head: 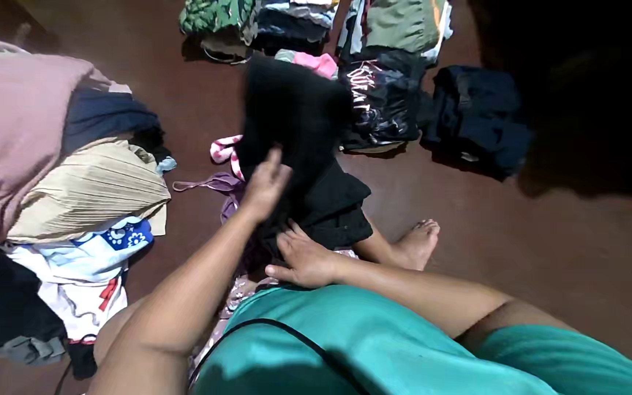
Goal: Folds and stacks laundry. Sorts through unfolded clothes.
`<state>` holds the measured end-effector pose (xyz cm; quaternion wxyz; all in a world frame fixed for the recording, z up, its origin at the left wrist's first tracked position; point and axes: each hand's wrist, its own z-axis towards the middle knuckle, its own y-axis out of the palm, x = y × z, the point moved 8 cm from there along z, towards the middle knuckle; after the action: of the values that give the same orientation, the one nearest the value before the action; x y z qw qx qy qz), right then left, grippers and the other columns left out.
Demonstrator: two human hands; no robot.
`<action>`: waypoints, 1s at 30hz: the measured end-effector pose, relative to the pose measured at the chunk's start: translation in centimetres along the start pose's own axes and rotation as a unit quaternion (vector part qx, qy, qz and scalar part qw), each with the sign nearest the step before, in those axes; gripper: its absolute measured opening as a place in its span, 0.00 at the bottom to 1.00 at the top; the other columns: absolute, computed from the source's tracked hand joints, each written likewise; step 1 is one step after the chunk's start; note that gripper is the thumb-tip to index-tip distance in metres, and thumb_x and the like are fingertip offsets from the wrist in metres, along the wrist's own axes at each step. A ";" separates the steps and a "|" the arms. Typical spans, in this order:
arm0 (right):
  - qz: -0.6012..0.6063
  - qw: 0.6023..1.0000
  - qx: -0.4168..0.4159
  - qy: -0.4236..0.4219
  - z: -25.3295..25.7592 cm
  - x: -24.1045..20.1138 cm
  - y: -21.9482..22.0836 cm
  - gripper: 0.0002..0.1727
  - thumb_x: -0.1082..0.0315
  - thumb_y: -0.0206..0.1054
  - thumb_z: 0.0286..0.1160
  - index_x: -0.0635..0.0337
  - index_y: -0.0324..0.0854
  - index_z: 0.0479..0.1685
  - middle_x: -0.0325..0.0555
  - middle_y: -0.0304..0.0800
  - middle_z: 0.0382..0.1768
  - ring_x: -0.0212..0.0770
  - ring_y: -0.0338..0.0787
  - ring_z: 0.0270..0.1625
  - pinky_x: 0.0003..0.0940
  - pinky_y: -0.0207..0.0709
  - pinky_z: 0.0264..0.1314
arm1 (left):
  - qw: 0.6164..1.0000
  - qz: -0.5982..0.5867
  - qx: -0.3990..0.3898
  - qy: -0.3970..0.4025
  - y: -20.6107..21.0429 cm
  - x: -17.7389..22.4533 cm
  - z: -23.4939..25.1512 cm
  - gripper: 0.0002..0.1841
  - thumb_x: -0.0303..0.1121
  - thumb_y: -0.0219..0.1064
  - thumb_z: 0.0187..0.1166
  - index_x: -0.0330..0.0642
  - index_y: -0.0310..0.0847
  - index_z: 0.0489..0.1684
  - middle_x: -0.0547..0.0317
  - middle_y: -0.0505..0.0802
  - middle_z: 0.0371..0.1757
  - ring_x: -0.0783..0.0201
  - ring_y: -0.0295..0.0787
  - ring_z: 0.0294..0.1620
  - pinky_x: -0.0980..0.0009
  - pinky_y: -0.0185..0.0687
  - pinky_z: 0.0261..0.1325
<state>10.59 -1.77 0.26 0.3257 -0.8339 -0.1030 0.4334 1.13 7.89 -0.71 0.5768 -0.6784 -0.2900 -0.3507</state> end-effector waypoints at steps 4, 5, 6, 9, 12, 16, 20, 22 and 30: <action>0.022 0.994 -0.106 -0.033 -3.8 -1.6 -3.5 0.32 0.52 0.59 0.90 0.70 0.72 0.80 0.67 0.80 0.74 0.61 0.77 0.79 0.59 0.61 0.85 | 0.957 0.209 -0.195 -0.047 5.5 3.5 1.1 0.36 0.67 0.52 0.84 0.71 0.58 0.93 0.46 0.57 0.95 0.35 0.38 0.96 0.13 0.27 0.79; 0.053 0.994 -0.043 -0.084 -5.1 -2.1 -6.2 0.25 0.56 0.58 0.90 0.66 0.79 0.75 0.61 0.88 0.66 0.54 0.87 0.70 0.54 0.73 0.77 | 0.954 0.215 -0.202 -0.050 5.5 3.4 1.0 0.36 0.68 0.52 0.84 0.72 0.59 0.93 0.47 0.57 0.95 0.35 0.38 0.96 0.13 0.28 0.79; 0.084 0.987 0.045 -0.130 -6.2 -2.1 -9.1 0.23 0.58 0.56 0.89 0.63 0.84 0.69 0.53 0.92 0.60 0.43 0.91 0.63 0.44 0.81 0.70 | 0.956 0.207 -0.200 -0.048 5.3 3.1 0.7 0.35 0.67 0.53 0.84 0.71 0.59 0.92 0.47 0.57 0.95 0.36 0.39 0.96 0.14 0.30 0.79; 0.010 0.947 0.282 -0.155 -5.3 1.7 -15.2 0.24 0.57 0.51 0.88 0.56 0.83 0.72 0.43 0.86 0.72 0.39 0.81 0.76 0.47 0.71 0.81 | 0.984 0.118 -0.128 -0.026 4.1 1.9 -0.5 0.32 0.58 0.56 0.88 0.60 0.67 0.90 0.47 0.58 0.95 0.40 0.41 0.96 0.21 0.29 0.85; -0.069 0.969 0.238 0.000 0.7 10.8 -11.1 0.29 0.50 0.52 0.91 0.43 0.68 0.89 0.53 0.55 0.93 0.64 0.46 0.95 0.80 0.27 0.88 | 0.992 -0.006 0.067 -0.109 1.8 -1.5 -1.8 0.35 0.50 0.64 0.85 0.42 0.64 0.89 0.40 0.62 0.92 0.40 0.56 0.92 0.35 0.51 0.88; -0.066 0.973 0.209 0.067 1.6 13.2 -8.7 0.31 0.48 0.44 0.93 0.45 0.63 0.91 0.53 0.52 0.93 0.65 0.44 0.95 0.77 0.27 0.88 | 0.871 -0.331 0.110 -0.346 3.2 -6.2 -3.7 0.38 0.51 0.61 0.88 0.33 0.55 0.88 0.35 0.76 0.80 0.47 0.75 0.80 0.49 0.74 0.79; -0.005 0.969 0.230 0.092 0.2 11.4 -8.3 0.32 0.50 0.40 0.94 0.51 0.60 0.92 0.56 0.52 0.93 0.66 0.45 0.95 0.75 0.29 0.89 | 0.861 -0.348 0.080 -0.363 1.5 -3.3 -2.0 0.28 0.35 0.70 0.82 0.32 0.69 0.77 0.37 0.87 0.64 0.49 0.86 0.61 0.51 0.83 0.63; 0.090 0.947 0.297 0.086 -0.6 9.9 -9.1 0.35 0.48 0.38 0.93 0.57 0.53 0.94 0.59 0.49 0.93 0.64 0.44 0.95 0.71 0.31 0.91 | 0.918 -0.285 0.082 -0.264 -0.9 0.6 0.1 0.31 0.24 0.71 0.76 0.34 0.65 0.80 0.37 0.87 0.64 0.48 0.88 0.63 0.49 0.84 0.65; 0.592 0.641 0.381 -0.307 -6.8 4.2 -20.8 0.46 0.31 0.12 0.83 0.41 0.71 0.74 0.39 0.86 0.64 0.41 0.87 0.66 0.49 0.84 0.63 | 0.897 0.309 0.122 0.291 -6.7 24.8 -0.9 0.18 0.24 0.72 0.66 0.44 0.86 0.56 0.45 0.92 0.41 0.42 0.92 0.45 0.45 0.84 0.44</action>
<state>20.85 12.99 13.46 0.2381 -0.3385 0.4924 0.7657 10.15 7.90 23.36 0.7931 -0.5256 0.0743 -0.2988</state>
